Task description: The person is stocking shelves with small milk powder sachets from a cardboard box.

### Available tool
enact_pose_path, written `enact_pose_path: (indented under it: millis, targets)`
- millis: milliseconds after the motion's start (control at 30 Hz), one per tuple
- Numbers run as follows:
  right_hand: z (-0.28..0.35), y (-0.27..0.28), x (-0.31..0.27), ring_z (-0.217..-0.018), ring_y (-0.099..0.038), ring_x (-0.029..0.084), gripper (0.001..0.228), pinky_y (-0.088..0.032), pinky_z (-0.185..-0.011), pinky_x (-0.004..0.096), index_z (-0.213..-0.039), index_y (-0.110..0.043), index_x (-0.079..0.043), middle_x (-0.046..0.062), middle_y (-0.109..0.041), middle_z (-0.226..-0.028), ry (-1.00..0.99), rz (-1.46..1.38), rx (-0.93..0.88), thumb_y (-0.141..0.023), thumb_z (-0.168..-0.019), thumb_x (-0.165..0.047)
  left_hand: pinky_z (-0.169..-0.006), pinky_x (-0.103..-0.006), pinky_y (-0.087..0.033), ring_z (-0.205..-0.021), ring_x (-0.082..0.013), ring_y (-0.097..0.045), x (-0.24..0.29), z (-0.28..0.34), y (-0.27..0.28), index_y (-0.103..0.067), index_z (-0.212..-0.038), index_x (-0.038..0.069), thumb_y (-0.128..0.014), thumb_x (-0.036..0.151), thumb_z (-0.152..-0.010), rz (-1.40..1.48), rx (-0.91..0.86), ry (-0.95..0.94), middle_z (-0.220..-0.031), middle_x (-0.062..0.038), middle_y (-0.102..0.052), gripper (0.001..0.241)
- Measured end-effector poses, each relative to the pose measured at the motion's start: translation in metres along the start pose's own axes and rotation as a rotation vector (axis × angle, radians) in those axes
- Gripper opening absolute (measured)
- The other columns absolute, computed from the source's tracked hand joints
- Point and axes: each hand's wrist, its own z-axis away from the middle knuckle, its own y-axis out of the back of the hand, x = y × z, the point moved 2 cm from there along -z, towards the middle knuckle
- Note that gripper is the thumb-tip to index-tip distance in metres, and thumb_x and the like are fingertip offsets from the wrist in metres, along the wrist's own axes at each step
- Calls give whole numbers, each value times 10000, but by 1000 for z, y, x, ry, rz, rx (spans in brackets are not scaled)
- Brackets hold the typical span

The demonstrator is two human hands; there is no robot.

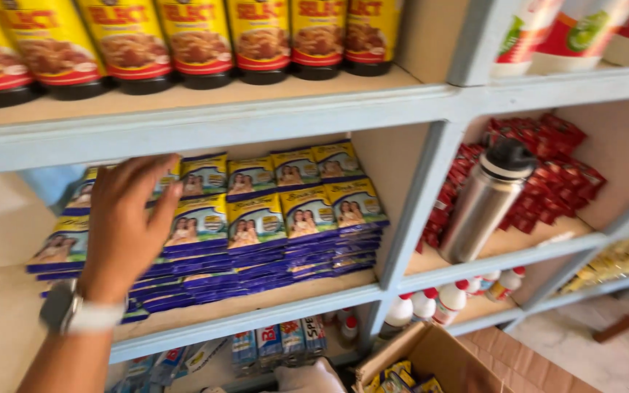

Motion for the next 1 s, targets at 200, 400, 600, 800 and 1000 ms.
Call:
enact_pose_path:
  millis: [200, 400, 600, 800, 1000]
  targets:
    - [-258, -49, -77, -1417, -494, 332, 982, -443, -1116, 442, -1636, -294, -63, 202, -482, -1569, -178, 60, 159, -854, -841, -199, -1149, -583, -364, -1168, -265, -649, 106, 76, 13, -728, -1107, 166, -720, 171, -847, 209, -56, -128, -1246, -74, -707, 260]
    - [-310, -60, -74, -1120, -714, 338, 961, -593, -940, 422, -1391, -499, 15, 247, -695, -1278, -439, 162, 3, -946, -622, -350, -1232, -587, -272, -1229, -126, -614, 36, 201, -19, -684, -1185, 363, -739, 430, -823, 205, -133, -215, -1287, 128, -674, 372]
    - [-304, -49, -92, -1079, -707, 324, 901, -593, -915, 436, -1364, -498, 2, 205, -699, -1214, -278, 132, 48, -949, -636, -277, -1221, -583, -325, -1172, -30, -618, -23, 256, -12, -653, -1260, 353, -780, 495, -759, 118, -184, -163, -1191, 200, -691, 536]
    - [-325, -47, -74, -1073, -710, 317, 806, -596, -917, 425, -1304, -518, 8, 191, -700, -1206, -314, 74, 61, -956, -667, -219, -1233, -610, -305, -1143, -56, -664, 17, 234, -26, -652, -1257, 374, -786, 470, -786, 202, -198, -190, -1162, 192, -719, 500]
    - [-320, -52, -64, -1015, -729, 277, 795, -616, -875, 398, -1290, -523, 6, 190, -717, -1166, -369, -27, 35, -942, -650, -213, -1226, -619, -281, -1128, -44, -659, 33, 242, -41, -652, -1254, 420, -773, 495, -785, 226, -228, -185, -1144, 232, -712, 491]
